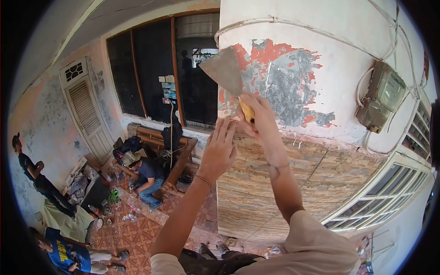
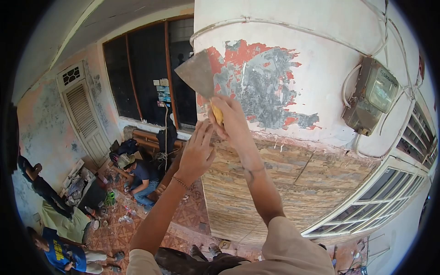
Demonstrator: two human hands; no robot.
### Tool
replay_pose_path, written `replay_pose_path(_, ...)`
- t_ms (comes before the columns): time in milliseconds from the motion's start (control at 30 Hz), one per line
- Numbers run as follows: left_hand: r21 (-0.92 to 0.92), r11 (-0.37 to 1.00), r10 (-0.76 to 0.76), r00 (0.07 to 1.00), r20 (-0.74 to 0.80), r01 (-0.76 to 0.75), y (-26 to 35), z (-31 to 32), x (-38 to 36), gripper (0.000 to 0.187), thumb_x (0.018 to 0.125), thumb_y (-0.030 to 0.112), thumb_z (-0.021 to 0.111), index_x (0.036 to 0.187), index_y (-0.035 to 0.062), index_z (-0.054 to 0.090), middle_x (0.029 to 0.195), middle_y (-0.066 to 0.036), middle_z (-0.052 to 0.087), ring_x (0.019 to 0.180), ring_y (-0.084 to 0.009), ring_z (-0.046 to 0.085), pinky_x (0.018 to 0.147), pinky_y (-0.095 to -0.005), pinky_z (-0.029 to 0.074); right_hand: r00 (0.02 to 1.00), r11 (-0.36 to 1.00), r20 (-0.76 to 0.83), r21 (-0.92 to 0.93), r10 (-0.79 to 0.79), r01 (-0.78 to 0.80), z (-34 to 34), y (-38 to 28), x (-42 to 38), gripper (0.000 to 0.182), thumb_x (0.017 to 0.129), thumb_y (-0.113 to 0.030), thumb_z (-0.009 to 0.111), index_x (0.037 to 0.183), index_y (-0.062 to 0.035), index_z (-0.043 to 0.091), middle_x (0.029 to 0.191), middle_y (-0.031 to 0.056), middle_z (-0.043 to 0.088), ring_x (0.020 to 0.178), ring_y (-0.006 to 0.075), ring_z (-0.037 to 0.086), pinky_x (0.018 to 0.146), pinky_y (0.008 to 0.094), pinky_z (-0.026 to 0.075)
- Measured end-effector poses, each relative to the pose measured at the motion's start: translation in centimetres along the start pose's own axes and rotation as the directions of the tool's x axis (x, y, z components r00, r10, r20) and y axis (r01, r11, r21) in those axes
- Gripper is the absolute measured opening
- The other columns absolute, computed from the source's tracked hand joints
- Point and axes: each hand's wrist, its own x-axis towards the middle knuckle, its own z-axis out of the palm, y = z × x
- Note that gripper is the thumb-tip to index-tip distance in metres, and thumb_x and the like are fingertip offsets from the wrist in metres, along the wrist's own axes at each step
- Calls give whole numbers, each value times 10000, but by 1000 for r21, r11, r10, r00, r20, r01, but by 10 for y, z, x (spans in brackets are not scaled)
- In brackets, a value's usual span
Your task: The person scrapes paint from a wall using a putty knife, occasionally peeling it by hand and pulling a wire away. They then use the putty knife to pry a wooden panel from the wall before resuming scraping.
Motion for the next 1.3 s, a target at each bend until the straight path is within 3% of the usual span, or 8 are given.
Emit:
replay_pose_path(133,13,1000,20,999,36,-21,2,-5,-4,774,881,105,645,1575,-29,332,1632,-210,335,1534,-385,298,1202,-454,358,996,997,37,-16,-77,78,10,-19,19,287,1039,-249,535,1079,19,631,689,16,560,377,66,389,328,228,268)
replay_pose_path(200,-1,999,32,997,64,-32,1,-8,-3,799,867,92,666,1577,-31,318,1629,-225,331,1539,-400,282,1220,-451,349,991,993,96,-62,-90,96,9,-30,24,242,1020,-236,587,960,-2,586,700,41,578,398,70,412,339,222,294)
replay_pose_path(367,-13,999,52,991,122,-51,-1,-13,-4,843,831,26,641,1595,-28,290,1643,-227,316,1554,-379,262,1229,-429,343,994,992,61,-76,-93,98,-8,-56,7,260,1029,-226,565,871,-22,535,689,21,560,394,56,393,331,218,281)
replay_pose_path(467,53,997,52,991,125,-59,-4,-10,-7,860,828,32,647,1606,-17,283,1660,-230,295,1562,-378,251,1128,-408,474,986,986,-19,-41,-163,162,-37,-70,-14,248,1021,-206,555,1012,36,613,692,17,553,396,62,392,336,233,278)
replay_pose_path(700,81,996,22,988,152,-35,0,-5,-7,863,825,29,654,1603,-38,286,1666,-247,274,1571,-370,235,1030,-390,549,933,965,-244,-56,-264,258,-116,-106,-68,326,1045,-191,506,1200,70,623,713,17,559,394,50,372,326,208,262)
replay_pose_path(900,81,996,22,986,162,-36,0,0,-7,888,819,2,641,1608,-67,240,1660,-264,259,1571,-392,215,1116,-409,489,856,902,-384,115,-346,416,-166,-119,-98,344,1063,-197,465,1251,63,590,744,22,564,412,48,378,320,202,270)
replay_pose_path(1067,68,997,12,988,155,-23,3,0,-7,867,818,-16,620,1601,-74,252,1656,-276,257,1569,-407,211,1205,-424,394,855,883,-360,147,-373,447,-181,-115,-99,378,1078,-208,438,1292,77,563,762,23,556,430,48,391,323,196,286)
replay_pose_path(1300,41,999,-4,983,185,-3,7,-4,-5,862,817,-17,620,1595,-84,256,1658,-276,252,1572,-409,199,1229,-432,357,851,852,-332,196,-408,485,-188,-102,-100,385,1080,-206,433,1295,91,550,763,22,543,436,47,392,327,192,288)
